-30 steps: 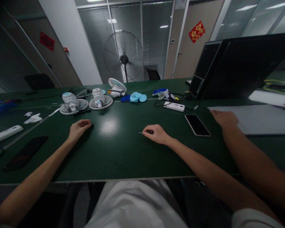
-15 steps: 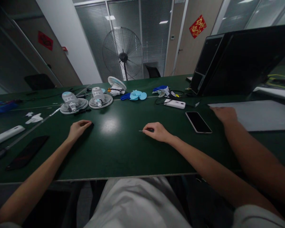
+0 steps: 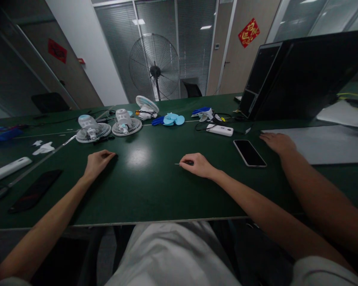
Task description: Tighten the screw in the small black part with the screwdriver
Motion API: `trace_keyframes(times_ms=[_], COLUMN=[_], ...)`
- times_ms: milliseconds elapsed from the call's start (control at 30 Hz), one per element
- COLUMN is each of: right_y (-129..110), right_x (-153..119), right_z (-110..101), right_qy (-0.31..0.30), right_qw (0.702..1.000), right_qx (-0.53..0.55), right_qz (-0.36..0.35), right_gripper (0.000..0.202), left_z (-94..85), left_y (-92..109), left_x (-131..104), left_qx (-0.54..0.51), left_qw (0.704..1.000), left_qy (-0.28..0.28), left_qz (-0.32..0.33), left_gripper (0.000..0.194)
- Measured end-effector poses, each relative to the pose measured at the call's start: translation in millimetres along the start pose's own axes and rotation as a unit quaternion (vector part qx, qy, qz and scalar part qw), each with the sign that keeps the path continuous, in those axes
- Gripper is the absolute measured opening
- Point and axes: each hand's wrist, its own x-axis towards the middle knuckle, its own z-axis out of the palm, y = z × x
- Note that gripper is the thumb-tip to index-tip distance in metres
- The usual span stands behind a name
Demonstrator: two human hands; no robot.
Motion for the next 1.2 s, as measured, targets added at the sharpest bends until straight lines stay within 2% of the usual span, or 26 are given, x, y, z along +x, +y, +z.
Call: trace_keyframes(times_ms=[133,367,767,967,1133,1200], right_y=[-1,-3,-5,-4,-8,-9], right_x=[0,0,-1,-1,-1,0], right_z=[0,0,-1,-2,-2,-3], right_qy=[0.006,0.007,0.008,0.003,0.004,-0.001], right_qw=[1.0,1.0,1.0,1.0,1.0,1.0], right_qx=[-0.007,-0.003,-0.008,-0.004,-0.009,-0.013], right_qz=[-0.004,-0.004,-0.018,-0.022,-0.015,-0.011], right_gripper=[0.024,0.025,0.023,0.023,0.025,0.025], left_z=[3.7,12.5,10.8,10.1,10.9,10.9], left_y=[-4,-5,6,4,2,3], left_x=[0,-1,-6,-7,-5,-4], left_qx=[0.024,0.117,0.179,0.206,0.221,0.216], left_qw=[0.999,0.985,0.976,0.97,0.965,0.966], left_qy=[0.008,0.014,0.011,0.009,-0.022,-0.018], left_qz=[0.029,0.123,0.126,0.13,0.143,0.141], left_gripper=[0.036,0.041,0.042,0.042,0.041,0.041])
